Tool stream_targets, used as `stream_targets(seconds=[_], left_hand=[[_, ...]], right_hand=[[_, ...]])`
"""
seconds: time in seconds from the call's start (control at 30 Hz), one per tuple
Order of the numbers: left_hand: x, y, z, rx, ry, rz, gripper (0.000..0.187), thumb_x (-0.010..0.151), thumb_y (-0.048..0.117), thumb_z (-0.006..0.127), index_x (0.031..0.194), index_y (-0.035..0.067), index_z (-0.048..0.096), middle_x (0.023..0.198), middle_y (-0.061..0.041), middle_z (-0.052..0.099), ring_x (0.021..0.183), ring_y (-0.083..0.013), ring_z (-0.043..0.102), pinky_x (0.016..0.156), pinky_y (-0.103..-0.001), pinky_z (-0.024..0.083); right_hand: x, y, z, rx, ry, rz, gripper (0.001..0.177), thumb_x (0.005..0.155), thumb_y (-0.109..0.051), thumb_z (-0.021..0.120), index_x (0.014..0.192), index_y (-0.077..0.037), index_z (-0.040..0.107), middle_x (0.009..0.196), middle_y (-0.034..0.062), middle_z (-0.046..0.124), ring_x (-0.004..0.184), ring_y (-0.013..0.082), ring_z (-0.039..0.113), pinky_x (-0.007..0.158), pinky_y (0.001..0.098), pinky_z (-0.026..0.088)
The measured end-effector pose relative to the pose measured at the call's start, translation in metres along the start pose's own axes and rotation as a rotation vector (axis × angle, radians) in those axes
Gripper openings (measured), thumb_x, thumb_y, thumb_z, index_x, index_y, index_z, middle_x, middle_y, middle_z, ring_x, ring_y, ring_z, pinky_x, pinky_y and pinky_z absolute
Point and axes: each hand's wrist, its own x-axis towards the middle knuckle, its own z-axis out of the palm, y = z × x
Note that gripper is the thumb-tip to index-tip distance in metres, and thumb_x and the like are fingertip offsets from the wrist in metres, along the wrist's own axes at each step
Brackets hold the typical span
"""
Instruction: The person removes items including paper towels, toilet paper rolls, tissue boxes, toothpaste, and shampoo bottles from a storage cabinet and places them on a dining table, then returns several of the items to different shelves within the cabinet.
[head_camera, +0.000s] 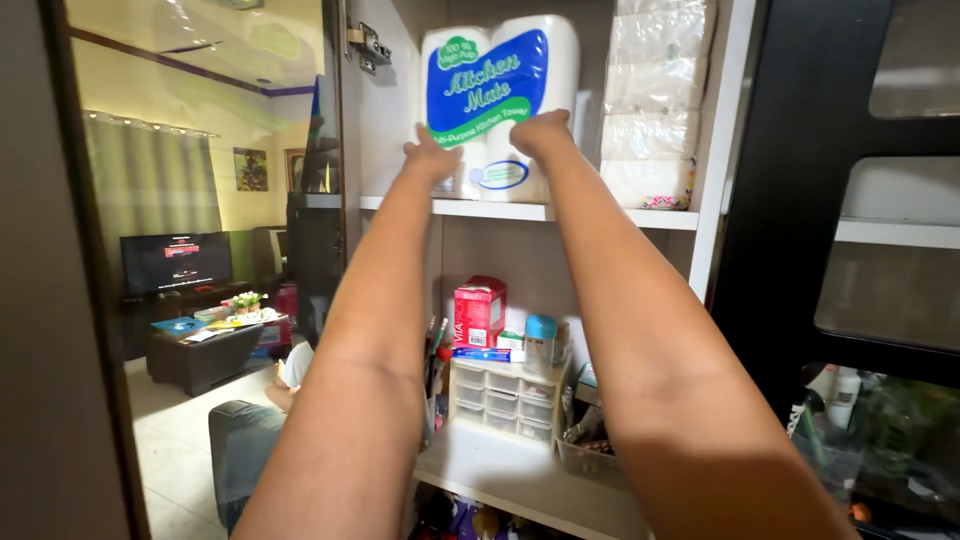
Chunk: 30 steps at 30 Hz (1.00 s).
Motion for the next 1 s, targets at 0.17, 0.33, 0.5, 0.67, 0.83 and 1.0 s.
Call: stream_targets(seconds=[0.17, 0.33, 0.5, 0.67, 0.83, 1.0], left_hand=[[-0.043, 0.018, -0.024, -0.256, -0.229, -0.02, 0.129, 0.085, 0.058, 0.072, 0.16, 0.002, -0.017, 0.165, -0.027, 0.018, 0.15, -0.0427, 0.03, 0.113, -0.056, 0.035], [-0.105, 0.042, -0.06, -0.466, -0.212, -0.105, 0.128, 0.074, 0.059, 0.072, 0.16, 0.008, -0.006, 0.158, -0.024, 0.034, 0.136, -0.0367, 0.05, 0.107, -0.05, 0.049], [-0.088, 0.032, -0.058, -0.369, -0.283, -0.032, 0.114, 0.078, 0.071, 0.064, 0.163, -0.001, 0.039, 0.152, -0.03, 0.049, 0.138, -0.044, 0.05, 0.111, -0.059, 0.031], [-0.067, 0.04, -0.03, -0.116, -0.15, 0.011, 0.129, 0.077, 0.075, 0.067, 0.163, 0.005, 0.0, 0.164, -0.032, 0.021, 0.153, -0.0453, 0.026, 0.122, -0.049, 0.028], [-0.064, 0.037, -0.025, -0.148, -0.034, 0.03, 0.125, 0.082, 0.068, 0.068, 0.164, 0.007, -0.004, 0.162, -0.036, 0.018, 0.147, -0.0481, 0.035, 0.119, -0.046, 0.035], [-0.089, 0.043, -0.04, -0.146, 0.029, 0.185, 0.111, 0.084, 0.058, 0.071, 0.165, 0.004, 0.018, 0.154, -0.029, 0.048, 0.143, -0.0425, 0.051, 0.117, -0.042, 0.043]], right_hand=[[0.005, -0.005, -0.007, 0.013, 0.016, 0.018, 0.1, 0.084, -0.021, 0.071, 0.157, 0.0, 0.007, 0.15, 0.0353, 0.036, 0.138, 0.0439, 0.043, 0.111, 0.0426, 0.041], [0.006, -0.003, -0.012, 0.047, 0.049, 0.059, 0.101, 0.084, -0.019, 0.07, 0.158, 0.0, 0.004, 0.153, 0.0339, 0.033, 0.14, 0.0431, 0.041, 0.112, 0.0426, 0.04], [-0.008, -0.001, -0.026, 0.078, 0.101, 0.045, 0.098, 0.082, -0.014, 0.064, 0.16, 0.001, 0.006, 0.151, 0.0282, 0.044, 0.137, 0.0392, 0.051, 0.11, 0.0401, 0.046], [-0.01, 0.001, -0.023, 0.07, 0.123, -0.055, 0.088, 0.081, -0.016, 0.07, 0.154, 0.005, 0.025, 0.148, 0.0289, 0.05, 0.136, 0.0398, 0.054, 0.11, 0.0391, 0.049], [-0.005, 0.004, -0.018, 0.132, -0.021, -0.013, 0.075, 0.079, -0.024, 0.077, 0.143, 0.007, 0.05, 0.143, 0.0267, 0.06, 0.132, 0.0378, 0.064, 0.1, 0.0435, 0.055], [0.013, 0.011, -0.005, 0.057, -0.054, -0.134, 0.091, 0.074, -0.024, 0.085, 0.143, 0.015, 0.04, 0.142, 0.0287, 0.06, 0.131, 0.0348, 0.064, 0.104, 0.035, 0.055]])
